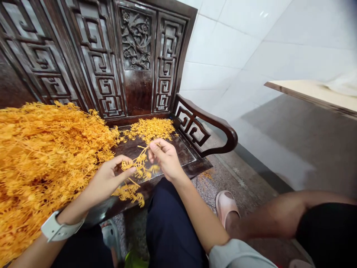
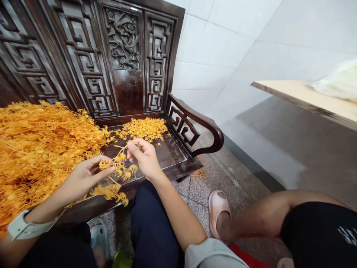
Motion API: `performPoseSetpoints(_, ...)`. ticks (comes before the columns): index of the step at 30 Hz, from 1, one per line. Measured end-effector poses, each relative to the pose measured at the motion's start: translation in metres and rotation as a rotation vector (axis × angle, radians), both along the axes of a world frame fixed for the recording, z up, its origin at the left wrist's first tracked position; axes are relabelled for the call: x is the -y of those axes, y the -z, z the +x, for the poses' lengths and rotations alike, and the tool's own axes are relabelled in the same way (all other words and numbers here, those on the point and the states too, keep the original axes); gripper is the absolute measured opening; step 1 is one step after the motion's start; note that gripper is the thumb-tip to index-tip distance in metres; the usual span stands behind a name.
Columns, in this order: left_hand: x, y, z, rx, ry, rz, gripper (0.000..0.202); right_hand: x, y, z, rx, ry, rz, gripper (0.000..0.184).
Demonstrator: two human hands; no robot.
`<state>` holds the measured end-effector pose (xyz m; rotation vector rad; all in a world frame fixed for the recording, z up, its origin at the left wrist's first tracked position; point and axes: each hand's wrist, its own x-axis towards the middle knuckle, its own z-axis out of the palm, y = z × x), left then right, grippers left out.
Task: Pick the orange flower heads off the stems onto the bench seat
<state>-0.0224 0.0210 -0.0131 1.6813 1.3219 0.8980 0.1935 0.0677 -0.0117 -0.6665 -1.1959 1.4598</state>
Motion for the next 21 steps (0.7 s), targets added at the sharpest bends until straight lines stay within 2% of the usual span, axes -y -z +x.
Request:
performPoseSetpoints(4,-0.001,-0.004,-0.003,0.107,-0.055,-0.019,0.044,-0.004,-0.001,0.002,-0.141,0.12,-0.129,0.029)
performPoseSetpoints(8,-0.002,-0.009,-0.001,0.146,-0.113,0.023,0.048,-0.004,0.001,0.002,-0.157,0.124,-0.137,0.028)
performPoseSetpoints(14,-0.003,-0.004,-0.001,0.249,-0.101,0.023,0.041,0.001,0.002,0.0,0.074,-0.057,-0.042,0.036)
performPoseSetpoints(18,-0.003,0.0,-0.003,0.304,-0.073,-0.002,0.037,0.004,0.002,-0.001,0.289,-0.184,0.09,0.054)
performPoseSetpoints(21,-0.002,0.002,-0.003,0.278,-0.081,0.011,0.035,0.006,0.004,-0.004,0.265,-0.254,0.13,0.035)
